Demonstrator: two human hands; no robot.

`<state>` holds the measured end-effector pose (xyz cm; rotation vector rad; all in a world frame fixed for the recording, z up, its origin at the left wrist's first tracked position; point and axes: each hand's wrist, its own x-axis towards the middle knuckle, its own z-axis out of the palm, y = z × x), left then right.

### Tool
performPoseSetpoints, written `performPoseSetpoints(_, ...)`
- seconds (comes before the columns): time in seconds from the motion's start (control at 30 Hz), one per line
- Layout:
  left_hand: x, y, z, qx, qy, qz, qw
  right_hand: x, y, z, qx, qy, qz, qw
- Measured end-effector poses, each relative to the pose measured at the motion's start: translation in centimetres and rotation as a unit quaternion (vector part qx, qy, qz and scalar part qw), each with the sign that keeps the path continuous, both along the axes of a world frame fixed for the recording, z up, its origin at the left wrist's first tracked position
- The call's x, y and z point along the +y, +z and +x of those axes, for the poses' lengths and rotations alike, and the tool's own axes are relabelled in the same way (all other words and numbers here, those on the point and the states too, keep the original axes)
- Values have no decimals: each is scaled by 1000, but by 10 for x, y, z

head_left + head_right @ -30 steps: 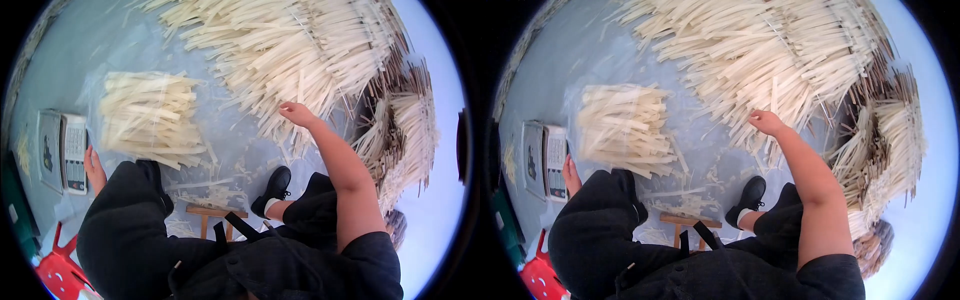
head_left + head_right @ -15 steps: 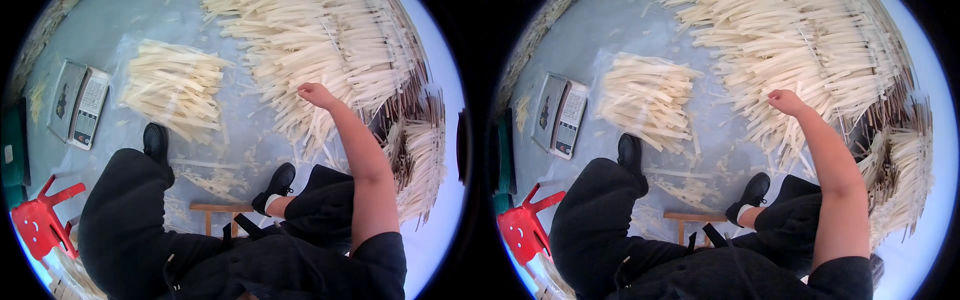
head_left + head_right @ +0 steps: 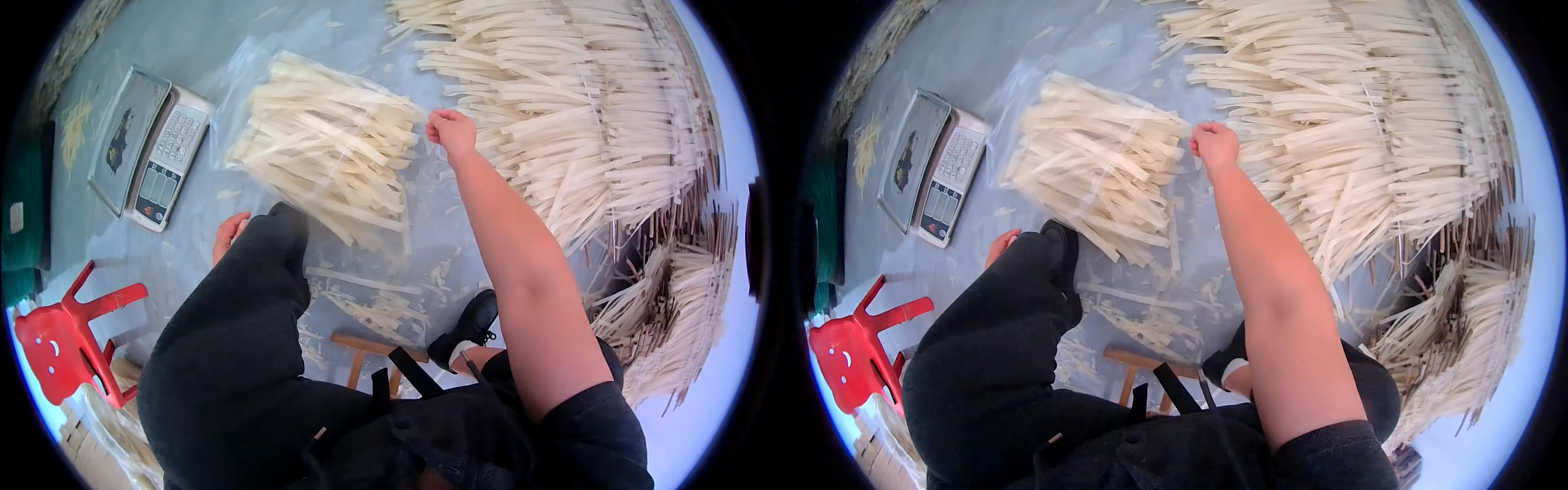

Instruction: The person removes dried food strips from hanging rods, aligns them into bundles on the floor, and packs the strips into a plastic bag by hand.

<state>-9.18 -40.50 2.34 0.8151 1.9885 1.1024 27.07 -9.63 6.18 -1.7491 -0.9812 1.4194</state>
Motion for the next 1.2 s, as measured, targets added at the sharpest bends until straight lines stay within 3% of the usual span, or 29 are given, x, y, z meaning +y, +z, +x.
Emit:
performPoseSetpoints(0.13, -16, 5, -3, -30, 11, -36, 999, 12, 3, -16, 28, 26, -55, 998)
performPoseSetpoints(0.23, -25, 8, -6, -39, 14, -56, 998, 9, 11, -35, -36, 107, -75, 991)
performPoseSetpoints(0.3, -30, 9, -7, -45, 12, -65, 997, 6, 21, -50, -138, 186, -43, 972)
performPoseSetpoints(0.33, -34, 10, -7, -48, 12, -68, 996, 4, 4, -44, -135, 191, -44, 971)
performPoseSetpoints(0.37, -37, 11, -8, -52, 13, -73, 996, 3, -12, -34, -241, 225, 50, 943)
performPoseSetpoints(0.47, -50, 20, -12, -65, 19, -83, 994, -4, 31, 5, -266, 334, 58, 903)
performPoseSetpoints(0.57, -65, 31, -17, -91, 22, -93, 991, -32, 111, 72, -256, 469, 16, 845)
performPoseSetpoints(0.7, -85, 46, -26, -150, 18, -109, 982, -76, 188, 213, -285, 500, -27, 817)
performPoseSetpoints(0.83, -115, 69, -40, -231, 19, -107, 967, -146, 267, 307, -232, 332, -202, 891)
performPoseSetpoints(0.87, -122, 74, -45, -248, 27, -96, 964, -177, 295, 287, -212, 279, -217, 911)
performPoseSetpoints(0.93, -143, 87, -61, -260, 69, -65, 961, -223, 308, 285, -145, 292, -154, 933)
performPoseSetpoints(1.0, -171, 119, -83, -192, 184, -55, 962, -249, 312, 278, -116, 260, -135, 949)
performPoseSetpoints(1.07, -218, 106, -127, -199, 333, 66, 919, -252, 311, 268, -116, 199, -134, 964)
performPoseSetpoints(1.13, -253, 137, -170, -180, 440, 109, 873, -254, 312, 262, -117, 158, -129, 972)
performPoseSetpoints(1.17, -281, 122, -209, -143, 477, 134, 857, -255, 312, 258, -119, 143, -125, 975)
performPoseSetpoints(1.2, -319, 101, -253, -48, 452, 111, 884, -256, 314, 255, -119, 131, -121, 977)
